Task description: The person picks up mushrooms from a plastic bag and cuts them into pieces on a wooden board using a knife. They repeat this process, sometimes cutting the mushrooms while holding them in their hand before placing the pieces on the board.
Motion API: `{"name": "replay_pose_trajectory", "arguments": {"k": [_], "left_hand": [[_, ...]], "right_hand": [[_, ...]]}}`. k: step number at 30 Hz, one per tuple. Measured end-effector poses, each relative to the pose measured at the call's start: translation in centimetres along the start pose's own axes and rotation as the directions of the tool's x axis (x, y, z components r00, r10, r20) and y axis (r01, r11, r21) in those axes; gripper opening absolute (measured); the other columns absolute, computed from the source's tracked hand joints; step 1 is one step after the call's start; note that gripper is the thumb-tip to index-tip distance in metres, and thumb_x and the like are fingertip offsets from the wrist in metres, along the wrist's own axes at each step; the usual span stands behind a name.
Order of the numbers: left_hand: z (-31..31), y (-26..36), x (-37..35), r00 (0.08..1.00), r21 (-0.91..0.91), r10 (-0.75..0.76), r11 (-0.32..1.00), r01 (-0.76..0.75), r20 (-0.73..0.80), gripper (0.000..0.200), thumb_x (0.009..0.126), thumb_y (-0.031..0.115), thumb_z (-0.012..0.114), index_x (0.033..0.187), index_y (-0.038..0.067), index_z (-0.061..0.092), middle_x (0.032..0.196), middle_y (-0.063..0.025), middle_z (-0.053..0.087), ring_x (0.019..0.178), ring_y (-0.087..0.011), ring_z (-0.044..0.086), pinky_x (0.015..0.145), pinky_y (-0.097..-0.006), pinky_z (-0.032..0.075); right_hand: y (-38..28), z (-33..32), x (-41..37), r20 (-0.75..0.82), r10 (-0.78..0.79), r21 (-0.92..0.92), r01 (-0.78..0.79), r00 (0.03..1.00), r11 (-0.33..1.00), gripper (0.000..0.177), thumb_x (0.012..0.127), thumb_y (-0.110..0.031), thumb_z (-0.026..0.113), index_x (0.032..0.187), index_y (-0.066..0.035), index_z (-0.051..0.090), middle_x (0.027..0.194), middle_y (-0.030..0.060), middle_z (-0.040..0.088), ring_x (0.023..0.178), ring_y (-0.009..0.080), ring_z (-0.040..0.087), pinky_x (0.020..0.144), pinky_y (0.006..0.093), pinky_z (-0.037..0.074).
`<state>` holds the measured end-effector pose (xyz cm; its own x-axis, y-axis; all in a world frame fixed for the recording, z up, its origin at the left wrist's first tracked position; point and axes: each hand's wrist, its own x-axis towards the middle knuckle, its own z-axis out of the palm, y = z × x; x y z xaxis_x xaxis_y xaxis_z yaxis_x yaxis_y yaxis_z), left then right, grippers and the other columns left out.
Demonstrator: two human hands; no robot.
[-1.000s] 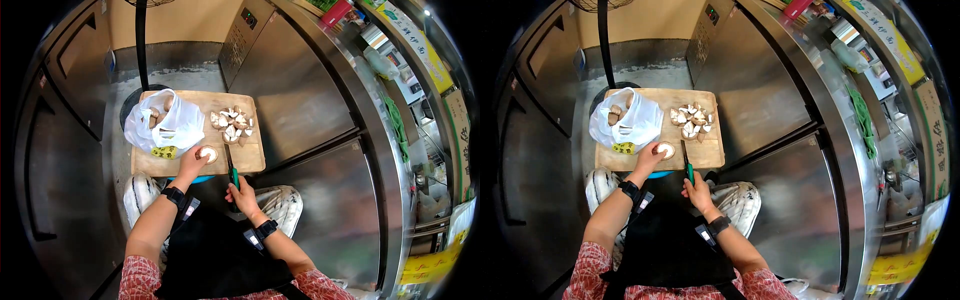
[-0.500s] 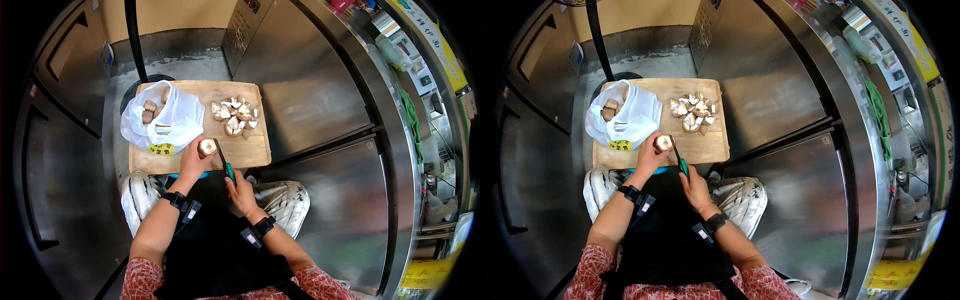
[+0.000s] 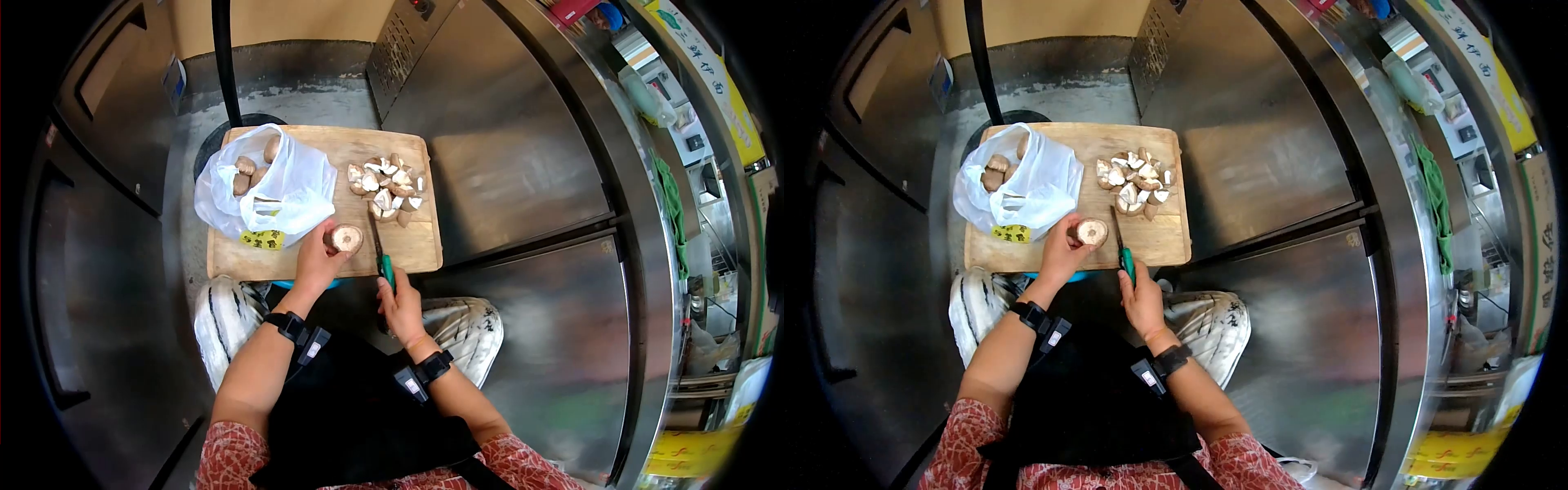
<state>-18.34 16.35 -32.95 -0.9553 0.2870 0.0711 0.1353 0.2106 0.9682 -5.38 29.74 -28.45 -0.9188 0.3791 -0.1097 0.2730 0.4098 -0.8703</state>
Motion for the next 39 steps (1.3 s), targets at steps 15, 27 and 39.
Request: {"name": "replay_pose_trajectory", "arguments": {"k": [15,27,39], "left_hand": [[-2.8,10.5,-2.8,0.964,-0.566,0.131,0.824,0.024,0.232,0.065,0.070,-0.003,0.076,0.123,0.005,0.038,0.115,-0.0066,0.054,0.105,-0.0138,0.055,0.087,-0.0275,0.049],[-5.8,18.2,-5.8,0.901,-0.434,0.433,0.814,-0.385,0.012,0.074,0.065,-0.001,0.078,0.130,0.005,0.044,0.120,-0.0096,0.047,0.109,-0.0215,0.050,0.094,-0.0309,0.042],[-5.6,18.0,-6.9,0.802,-0.209,0.587,0.775,-0.596,-0.109,0.061,0.075,0.021,0.077,0.123,0.003,0.044,0.119,-0.0155,0.049,0.109,-0.0286,0.050,0.093,-0.0364,0.042]], "right_hand": [[-8.7,-4.1,-2.3,-0.124,-0.010,0.592,0.082,0.992,0.802,0.011,0.087,-0.002,0.061,0.096,-0.005,0.055,0.076,-0.0019,0.054,0.058,0.0042,0.051,0.053,0.0188,0.042],[-17.6,-6.1,-6.5,-0.057,-0.596,-0.167,0.581,0.801,0.797,0.044,0.072,0.009,0.061,0.116,0.000,0.059,0.093,0.0136,0.065,0.077,0.0201,0.064,0.070,0.0284,0.050],[-18.1,-5.5,-7.6,0.016,-0.711,-0.374,0.664,0.703,0.647,0.067,0.067,0.004,0.065,0.131,-0.005,0.049,0.077,0.0094,0.059,0.065,0.0279,0.059,0.060,0.0344,0.049]]}}
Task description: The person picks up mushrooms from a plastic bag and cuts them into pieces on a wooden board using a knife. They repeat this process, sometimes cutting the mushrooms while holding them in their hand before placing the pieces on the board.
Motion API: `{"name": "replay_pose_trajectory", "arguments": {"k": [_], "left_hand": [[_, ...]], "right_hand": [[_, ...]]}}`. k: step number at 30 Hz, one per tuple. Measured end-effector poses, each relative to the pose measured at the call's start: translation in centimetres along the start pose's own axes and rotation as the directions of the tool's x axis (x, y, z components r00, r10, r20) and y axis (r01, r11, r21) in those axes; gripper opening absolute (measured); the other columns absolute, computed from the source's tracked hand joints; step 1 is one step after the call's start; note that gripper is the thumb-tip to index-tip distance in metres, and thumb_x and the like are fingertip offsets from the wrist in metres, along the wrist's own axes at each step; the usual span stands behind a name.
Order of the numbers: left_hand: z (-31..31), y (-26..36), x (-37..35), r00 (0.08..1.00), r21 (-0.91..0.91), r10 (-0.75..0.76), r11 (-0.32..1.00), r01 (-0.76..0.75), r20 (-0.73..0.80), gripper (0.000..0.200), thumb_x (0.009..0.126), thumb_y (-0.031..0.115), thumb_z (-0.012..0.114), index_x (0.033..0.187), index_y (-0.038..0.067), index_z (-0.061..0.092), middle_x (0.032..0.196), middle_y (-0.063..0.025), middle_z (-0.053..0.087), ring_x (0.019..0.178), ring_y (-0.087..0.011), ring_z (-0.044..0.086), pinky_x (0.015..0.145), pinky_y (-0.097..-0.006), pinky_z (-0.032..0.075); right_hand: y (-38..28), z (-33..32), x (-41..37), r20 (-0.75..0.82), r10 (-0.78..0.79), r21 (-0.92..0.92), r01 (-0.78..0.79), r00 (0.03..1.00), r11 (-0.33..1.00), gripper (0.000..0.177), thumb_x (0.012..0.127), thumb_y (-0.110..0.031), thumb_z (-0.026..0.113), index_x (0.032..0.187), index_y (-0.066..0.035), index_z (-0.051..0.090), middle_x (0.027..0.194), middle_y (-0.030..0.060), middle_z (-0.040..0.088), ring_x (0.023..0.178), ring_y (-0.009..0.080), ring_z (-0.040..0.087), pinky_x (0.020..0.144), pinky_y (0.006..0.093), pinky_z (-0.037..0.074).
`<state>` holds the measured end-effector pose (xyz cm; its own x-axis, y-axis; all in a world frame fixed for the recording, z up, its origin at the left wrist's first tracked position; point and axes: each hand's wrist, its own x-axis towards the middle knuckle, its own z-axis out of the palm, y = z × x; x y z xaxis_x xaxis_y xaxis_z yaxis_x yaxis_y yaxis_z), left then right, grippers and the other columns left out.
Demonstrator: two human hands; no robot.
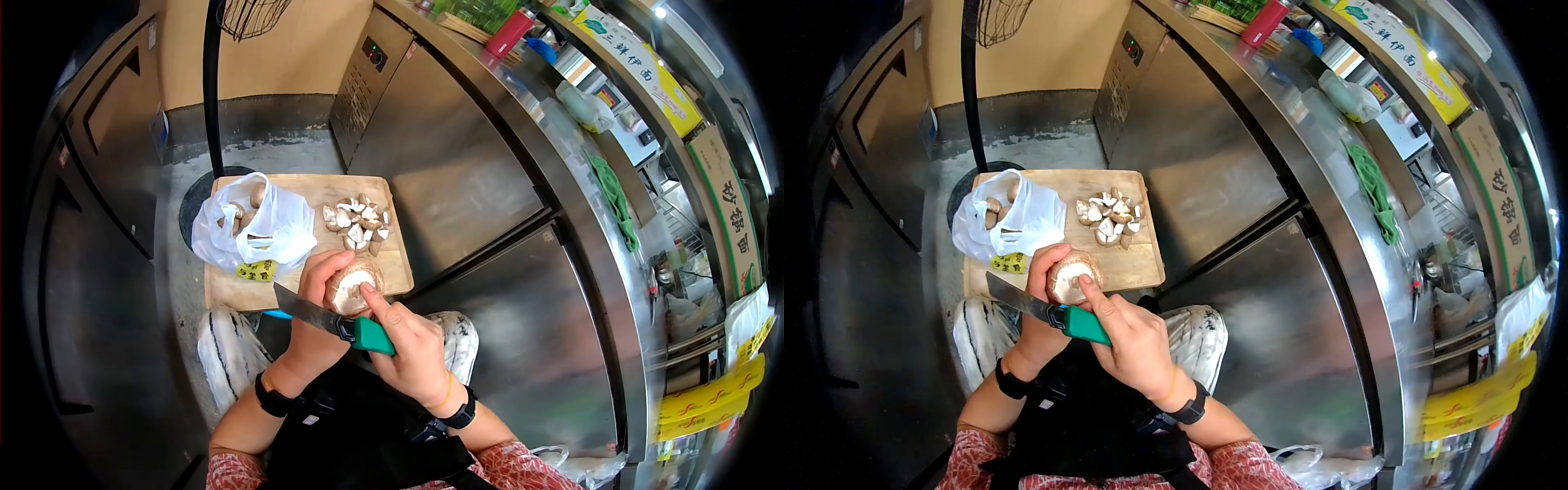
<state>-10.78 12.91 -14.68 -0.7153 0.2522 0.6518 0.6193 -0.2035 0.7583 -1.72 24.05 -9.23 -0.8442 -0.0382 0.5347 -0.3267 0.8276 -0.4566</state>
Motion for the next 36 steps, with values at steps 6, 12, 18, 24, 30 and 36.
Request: {"name": "replay_pose_trajectory", "arguments": {"k": [6,12,18,24,30,36], "left_hand": [[0.0,0.9,0.0,1.000,0.014,0.014,1.000,-0.014,0.001,0.059,0.074,0.019,0.077,0.121,0.003,0.046,0.118,-0.0157,0.049,0.108,-0.0289,0.051,0.092,-0.0361,0.043],[0.3,0.4,-0.1,0.998,0.055,0.055,0.997,-0.053,-0.035,0.057,0.073,0.013,0.075,0.121,0.002,0.047,0.116,-0.0170,0.049,0.107,-0.0296,0.052,0.090,-0.0362,0.044],[0.3,0.5,-0.3,0.995,0.118,0.100,0.988,-0.100,0.008,0.065,0.068,0.009,0.078,0.122,0.002,0.043,0.118,-0.0147,0.046,0.107,-0.0250,0.050,0.094,-0.0331,0.041],[0.3,0.1,-0.3,0.996,0.137,0.076,0.988,-0.069,-0.046,0.062,0.070,0.014,0.077,0.122,0.002,0.046,0.117,-0.0168,0.048,0.106,-0.0290,0.052,0.091,-0.0359,0.044],[0.5,0.1,-0.3,0.994,0.134,0.081,0.989,-0.071,-0.074,0.062,0.070,0.012,0.076,0.123,0.002,0.046,0.118,-0.0169,0.048,0.106,-0.0291,0.052,0.091,-0.0359,0.044],[0.0,0.0,-0.4,0.995,0.227,0.093,0.970,-0.085,-0.025,0.062,0.073,0.013,0.075,0.125,0.002,0.043,0.121,-0.0166,0.047,0.108,-0.0284,0.051,0.093,-0.0361,0.043]], "right_hand": [[-0.3,-0.5,-0.7,0.050,0.014,-0.059,-0.011,0.999,0.998,0.066,0.069,0.001,0.065,0.132,-0.004,0.049,0.079,0.0085,0.059,0.067,0.0270,0.060,0.060,0.0356,0.049],[-0.7,-1.0,-1.3,0.054,-0.034,0.056,0.031,0.998,0.998,0.054,0.067,0.003,0.064,0.120,-0.002,0.055,0.076,0.0093,0.058,0.064,0.0274,0.059,0.059,0.0346,0.048],[-1.5,-1.0,-0.6,-0.039,0.004,0.056,-0.002,0.999,0.998,0.047,0.067,0.005,0.064,0.113,0.000,0.058,0.072,0.0099,0.057,0.060,0.0260,0.058,0.055,0.0333,0.047],[-0.5,-0.6,-1.2,0.063,-0.027,0.041,0.024,0.998,0.999,0.053,0.067,0.005,0.064,0.119,0.000,0.056,0.071,0.0102,0.056,0.060,0.0267,0.057,0.055,0.0335,0.046],[-1.1,-0.9,-0.6,0.014,0.048,0.036,-0.048,0.999,0.998,0.059,0.066,0.004,0.065,0.123,0.000,0.053,0.073,0.0109,0.055,0.063,0.0288,0.058,0.058,0.0349,0.047],[-0.5,-0.6,-1.0,0.121,-0.004,0.077,-0.006,0.993,0.997,0.066,0.066,0.002,0.066,0.129,0.001,0.047,0.080,0.0135,0.058,0.069,0.0307,0.060,0.061,0.0369,0.049]]}}
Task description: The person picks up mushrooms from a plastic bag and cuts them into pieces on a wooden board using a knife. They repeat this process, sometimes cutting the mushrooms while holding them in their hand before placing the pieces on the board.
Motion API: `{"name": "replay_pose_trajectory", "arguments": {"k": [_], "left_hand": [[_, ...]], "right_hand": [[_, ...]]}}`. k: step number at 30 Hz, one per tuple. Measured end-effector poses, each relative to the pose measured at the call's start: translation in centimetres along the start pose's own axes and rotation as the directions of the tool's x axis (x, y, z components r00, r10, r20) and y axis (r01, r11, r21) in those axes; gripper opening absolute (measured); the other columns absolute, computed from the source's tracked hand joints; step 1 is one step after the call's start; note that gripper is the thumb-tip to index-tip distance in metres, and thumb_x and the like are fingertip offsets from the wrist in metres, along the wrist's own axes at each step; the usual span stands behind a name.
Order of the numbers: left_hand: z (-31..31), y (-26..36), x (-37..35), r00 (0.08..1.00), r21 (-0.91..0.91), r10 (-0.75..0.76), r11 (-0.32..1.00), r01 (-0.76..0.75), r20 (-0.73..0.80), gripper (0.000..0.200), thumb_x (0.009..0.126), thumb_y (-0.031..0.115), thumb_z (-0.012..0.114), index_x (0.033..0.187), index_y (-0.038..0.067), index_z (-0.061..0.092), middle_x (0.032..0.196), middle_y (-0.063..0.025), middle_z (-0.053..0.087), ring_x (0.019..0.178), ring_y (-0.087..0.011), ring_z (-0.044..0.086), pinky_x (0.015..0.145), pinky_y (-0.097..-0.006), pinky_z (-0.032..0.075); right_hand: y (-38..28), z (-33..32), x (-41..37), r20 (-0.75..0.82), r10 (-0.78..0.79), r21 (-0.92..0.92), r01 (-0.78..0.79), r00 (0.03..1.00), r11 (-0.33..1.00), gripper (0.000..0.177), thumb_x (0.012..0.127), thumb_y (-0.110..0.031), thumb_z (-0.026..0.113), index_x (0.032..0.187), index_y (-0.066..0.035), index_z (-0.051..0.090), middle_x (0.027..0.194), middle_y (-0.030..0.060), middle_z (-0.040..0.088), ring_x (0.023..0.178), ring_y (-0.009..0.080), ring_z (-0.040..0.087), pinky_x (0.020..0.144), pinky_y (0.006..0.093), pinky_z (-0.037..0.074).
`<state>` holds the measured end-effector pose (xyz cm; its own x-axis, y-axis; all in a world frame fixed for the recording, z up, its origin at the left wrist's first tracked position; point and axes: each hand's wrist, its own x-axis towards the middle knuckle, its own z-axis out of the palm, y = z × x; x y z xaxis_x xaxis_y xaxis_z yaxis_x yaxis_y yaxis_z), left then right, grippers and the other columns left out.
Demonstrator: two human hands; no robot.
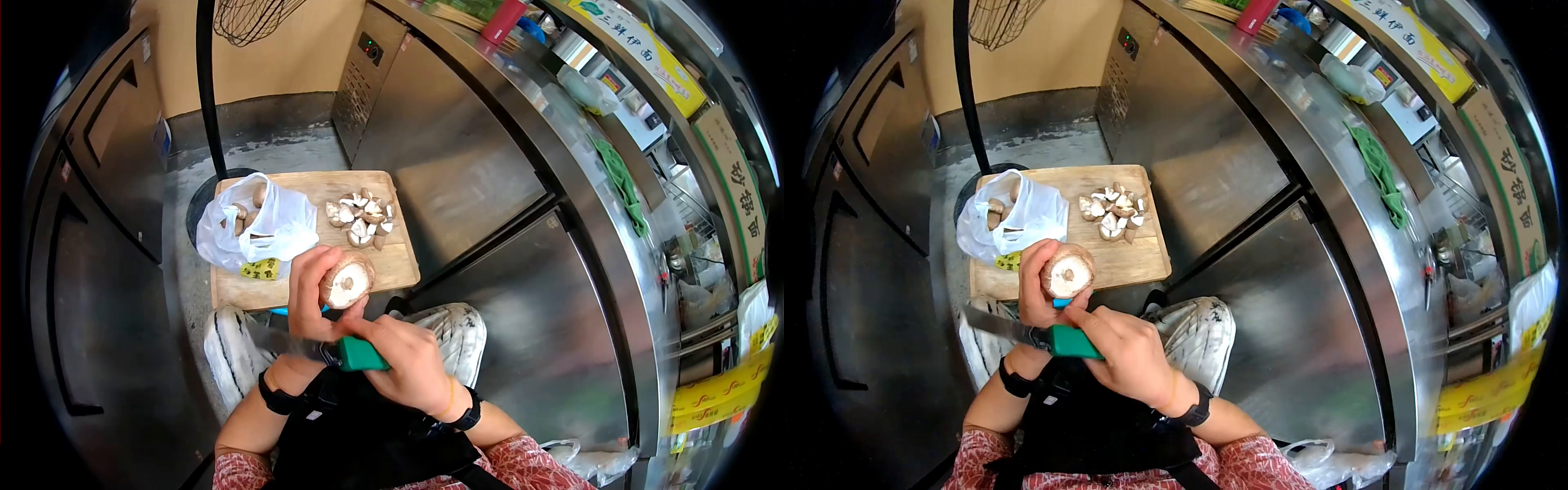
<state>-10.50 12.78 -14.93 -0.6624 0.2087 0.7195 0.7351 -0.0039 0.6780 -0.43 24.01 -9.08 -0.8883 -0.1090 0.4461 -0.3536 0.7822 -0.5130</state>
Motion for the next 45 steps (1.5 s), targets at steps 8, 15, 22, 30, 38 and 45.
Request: {"name": "replay_pose_trajectory", "arguments": {"k": [8,15,22,30,38,45], "left_hand": [[0.1,0.8,0.8,0.998,-0.043,0.045,0.998,-0.047,-0.053,0.057,0.069,0.004,0.072,0.121,0.002,0.049,0.116,-0.0186,0.049,0.101,-0.0308,0.054,0.084,-0.0359,0.047],[-0.6,1.2,1.6,0.993,0.018,0.086,0.996,-0.085,-0.079,0.058,0.067,0.003,0.073,0.121,0.002,0.049,0.114,-0.0183,0.050,0.101,-0.0324,0.054,0.085,-0.0377,0.047],[-1.4,2.7,2.4,0.999,-0.010,0.010,1.000,-0.010,0.046,0.070,0.063,-0.007,0.072,0.128,0.004,0.045,0.119,-0.0166,0.047,0.108,-0.0308,0.051,0.090,-0.0362,0.045],[-5.8,9.7,4.4,0.908,-0.250,-0.079,0.948,0.196,0.411,0.072,0.066,0.004,0.075,0.132,0.001,0.044,0.123,-0.0155,0.047,0.114,-0.0277,0.048,0.096,-0.0354,0.041],[-5.6,10.0,4.9,0.877,-0.230,-0.141,0.935,0.270,0.459,0.084,0.063,0.009,0.081,0.135,-0.001,0.039,0.124,-0.0128,0.041,0.117,-0.0225,0.045,0.100,-0.0328,0.036],[-3.8,8.8,4.1,0.872,-0.268,-0.273,0.877,0.399,0.406,0.078,0.067,-0.008,0.070,0.137,0.008,0.039,0.125,-0.0110,0.041,0.116,-0.0235,0.048,0.093,-0.0301,0.047]], "right_hand": [[-0.2,0.2,-0.1,-0.011,0.055,0.101,-0.054,0.998,0.993,0.054,0.066,0.003,0.066,0.118,0.001,0.053,0.079,0.0146,0.058,0.071,0.0333,0.060,0.062,0.0374,0.049],[-1.0,-0.8,0.3,-0.033,0.098,0.203,-0.090,0.995,0.975,0.059,0.068,0.004,0.064,0.125,0.000,0.049,0.093,0.0149,0.061,0.081,0.0333,0.062,0.070,0.0377,0.050],[-0.7,-2.0,0.2,0.034,0.171,0.371,-0.172,0.985,0.912,0.043,0.072,0.003,0.065,0.114,-0.002,0.058,0.094,0.0151,0.062,0.082,0.0284,0.064,0.072,0.0312,0.050],[-1.4,-5.3,-1.2,-0.071,0.502,0.868,-0.195,0.862,0.457,0.026,0.084,0.003,0.060,0.110,0.002,0.059,0.080,0.0028,0.057,0.062,0.0089,0.052,0.055,0.0217,0.044],[-2.2,-6.1,-1.8,-0.112,0.436,0.896,-0.098,0.893,0.433,0.014,0.078,0.006,0.063,0.090,0.000,0.058,0.083,0.0117,0.057,0.062,0.0150,0.055,0.055,0.0253,0.046],[-2.3,-5.7,-0.3,0.116,0.328,0.635,-0.324,0.937,0.701,0.038,0.075,0.006,0.065,0.113,0.002,0.058,0.101,0.0126,0.066,0.083,0.0189,0.066,0.073,0.0281,0.051]]}}
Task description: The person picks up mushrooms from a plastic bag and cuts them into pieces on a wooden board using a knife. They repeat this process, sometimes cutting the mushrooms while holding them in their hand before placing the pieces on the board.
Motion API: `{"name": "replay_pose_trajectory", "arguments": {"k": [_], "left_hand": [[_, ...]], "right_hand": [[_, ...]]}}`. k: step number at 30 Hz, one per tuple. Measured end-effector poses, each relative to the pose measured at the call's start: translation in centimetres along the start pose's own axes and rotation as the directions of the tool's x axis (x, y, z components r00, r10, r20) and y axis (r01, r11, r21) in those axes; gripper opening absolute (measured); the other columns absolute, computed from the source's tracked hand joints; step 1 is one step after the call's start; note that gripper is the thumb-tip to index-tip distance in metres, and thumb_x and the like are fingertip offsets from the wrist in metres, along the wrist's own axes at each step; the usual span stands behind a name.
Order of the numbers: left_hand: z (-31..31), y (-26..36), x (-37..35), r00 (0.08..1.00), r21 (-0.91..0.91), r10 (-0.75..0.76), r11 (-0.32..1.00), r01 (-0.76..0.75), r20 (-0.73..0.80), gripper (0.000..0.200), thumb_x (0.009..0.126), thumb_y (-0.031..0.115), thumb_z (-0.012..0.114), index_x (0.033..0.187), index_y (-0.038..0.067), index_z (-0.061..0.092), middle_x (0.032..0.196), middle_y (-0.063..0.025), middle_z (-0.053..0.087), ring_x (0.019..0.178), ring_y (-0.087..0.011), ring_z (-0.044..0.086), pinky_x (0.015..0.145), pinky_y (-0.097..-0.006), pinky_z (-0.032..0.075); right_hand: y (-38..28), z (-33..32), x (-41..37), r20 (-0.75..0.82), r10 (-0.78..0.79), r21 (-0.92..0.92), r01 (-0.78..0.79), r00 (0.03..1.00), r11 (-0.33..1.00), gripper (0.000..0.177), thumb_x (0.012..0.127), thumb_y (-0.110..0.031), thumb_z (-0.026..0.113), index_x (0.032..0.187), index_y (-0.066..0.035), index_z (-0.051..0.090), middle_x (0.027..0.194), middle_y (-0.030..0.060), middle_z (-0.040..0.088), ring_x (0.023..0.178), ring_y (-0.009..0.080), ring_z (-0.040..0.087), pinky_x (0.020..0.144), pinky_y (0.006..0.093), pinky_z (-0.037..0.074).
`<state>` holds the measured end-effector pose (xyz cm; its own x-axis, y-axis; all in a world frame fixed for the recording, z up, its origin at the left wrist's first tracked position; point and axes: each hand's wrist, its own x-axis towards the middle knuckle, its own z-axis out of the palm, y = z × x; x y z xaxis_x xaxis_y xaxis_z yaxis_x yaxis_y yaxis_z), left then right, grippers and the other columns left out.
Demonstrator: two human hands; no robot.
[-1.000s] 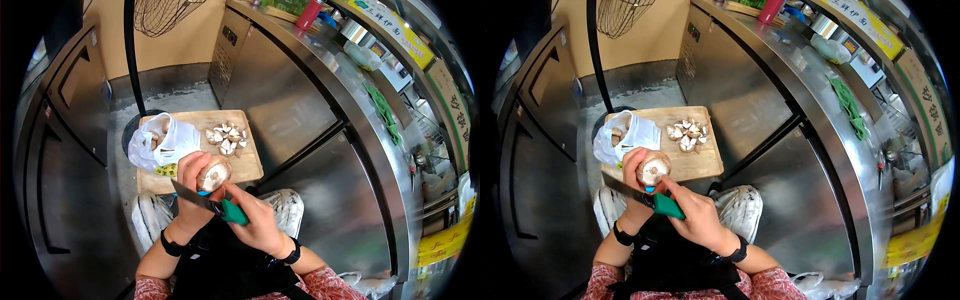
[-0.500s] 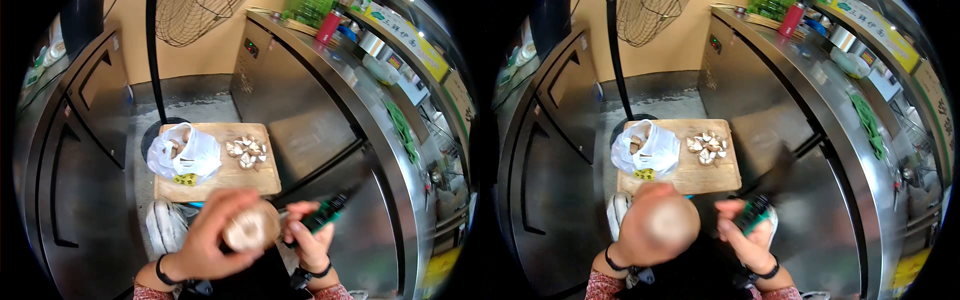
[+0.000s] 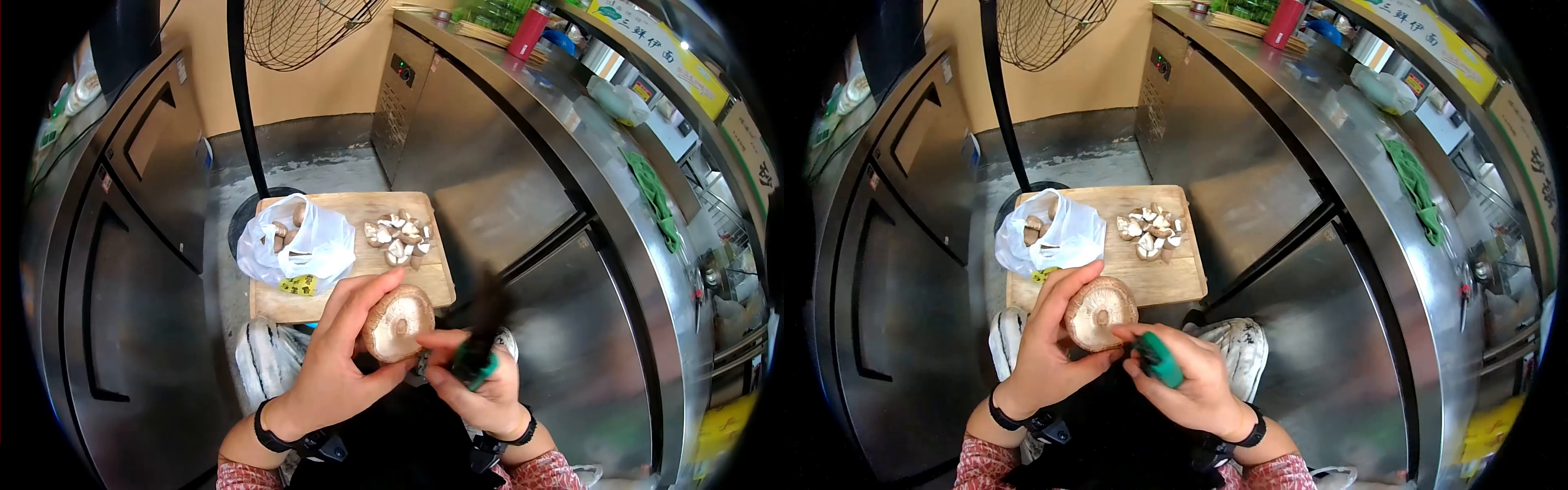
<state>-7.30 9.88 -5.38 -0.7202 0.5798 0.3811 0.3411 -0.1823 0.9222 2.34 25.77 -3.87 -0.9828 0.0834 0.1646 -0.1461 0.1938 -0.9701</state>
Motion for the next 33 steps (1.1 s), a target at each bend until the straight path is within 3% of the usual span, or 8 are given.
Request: {"name": "replay_pose_trajectory", "arguments": {"k": [6,10,14,17,20,23,28,33], "left_hand": [[-0.2,-0.6,0.3,0.990,0.310,0.143,0.941,-0.133,-0.009,0.076,0.063,-0.007,0.069,0.134,0.006,0.043,0.120,-0.0139,0.045,0.109,-0.0296,0.050,0.088,-0.0343,0.045],[-0.3,-1.2,0.4,0.989,0.236,0.149,0.961,-0.143,-0.009,0.074,0.064,-0.004,0.073,0.131,0.004,0.044,0.116,-0.0147,0.048,0.107,-0.0295,0.051,0.089,-0.0339,0.044],[-0.2,-0.5,0.3,0.988,0.209,0.153,0.965,-0.156,0.033,0.073,0.064,-0.002,0.075,0.131,0.004,0.045,0.116,-0.0150,0.049,0.107,-0.0298,0.052,0.090,-0.0336,0.044],[-1.2,0.7,0.2,0.987,0.214,0.100,0.969,-0.125,0.125,0.076,0.062,0.001,0.075,0.133,0.004,0.045,0.119,-0.0151,0.047,0.110,-0.0298,0.051,0.093,-0.0338,0.043],[-2.0,2.7,0.0,0.971,0.231,0.123,0.958,-0.171,0.207,0.077,0.063,0.002,0.076,0.133,0.003,0.044,0.124,-0.0146,0.049,0.112,-0.0295,0.051,0.094,-0.0349,0.043],[-2.5,4.3,-0.5,0.951,0.016,0.153,0.986,-0.164,0.269,0.080,0.060,0.011,0.085,0.129,0.004,0.046,0.114,-0.0143,0.054,0.107,-0.0266,0.054,0.092,-0.0360,0.042],[-2.2,2.6,-1.5,0.924,-0.233,0.282,0.946,-0.223,0.260,0.074,0.076,0.019,0.074,0.134,0.005,0.032,0.127,-0.0136,0.047,0.111,-0.0297,0.052,0.099,-0.0423,0.040],[-2.6,1.5,0.0,0.986,-0.168,-0.037,0.984,0.065,0.165,0.070,0.071,-0.005,0.072,0.129,0.004,0.034,0.125,-0.0097,0.043,0.116,-0.0168,0.050,0.093,-0.0300,0.048]], "right_hand": [[-0.7,0.4,1.4,0.126,-0.157,-0.276,0.186,0.980,0.943,0.059,0.072,0.004,0.064,0.129,-0.006,0.051,0.107,0.0159,0.063,0.091,0.0316,0.065,0.078,0.0339,0.051],[-0.1,-0.4,1.2,0.294,-0.155,-0.279,0.240,0.943,0.930,0.053,0.070,0.005,0.062,0.123,-0.002,0.055,0.104,0.0144,0.065,0.088,0.0290,0.066,0.077,0.0311,0.051],[-1.8,0.3,1.3,0.145,-0.246,-0.289,0.278,0.958,0.916,0.040,0.073,0.002,0.063,0.113,0.000,0.061,0.094,0.0143,0.065,0.083,0.0288,0.065,0.073,0.0316,0.050],[-2.1,-1.1,1.0,0.350,-0.187,-0.207,0.270,0.918,0.940,0.047,0.073,0.000,0.066,0.119,-0.005,0.056,0.097,0.0121,0.063,0.084,0.0308,0.064,0.071,0.0334,0.051],[-1.4,-1.6,-1.0,-0.007,-0.127,0.156,0.126,0.992,0.980,0.027,0.079,-0.001,0.064,0.106,0.002,0.058,0.078,0.0109,0.063,0.066,0.0201,0.061,0.058,0.0281,0.047],[-1.5,-1.0,-0.6,-0.293,0.007,0.613,0.183,0.956,0.769,0.016,0.082,-0.005,0.063,0.093,0.001,0.053,0.065,0.0083,0.053,0.048,0.0133,0.049,0.047,0.0269,0.039],[0.2,-1.3,-0.6,-0.217,0.160,0.555,-0.014,0.963,0.832,0.031,0.084,-0.006,0.059,0.112,0.004,0.049,0.071,0.0085,0.056,0.052,0.0120,0.049,0.051,0.0250,0.039],[1.4,-1.3,0.2,-0.170,0.168,0.381,-0.093,0.971,0.920,0.041,0.089,-0.002,0.054,0.127,0.001,0.039,0.079,0.0062,0.055,0.062,0.0100,0.049,0.059,0.0221,0.042]]}}
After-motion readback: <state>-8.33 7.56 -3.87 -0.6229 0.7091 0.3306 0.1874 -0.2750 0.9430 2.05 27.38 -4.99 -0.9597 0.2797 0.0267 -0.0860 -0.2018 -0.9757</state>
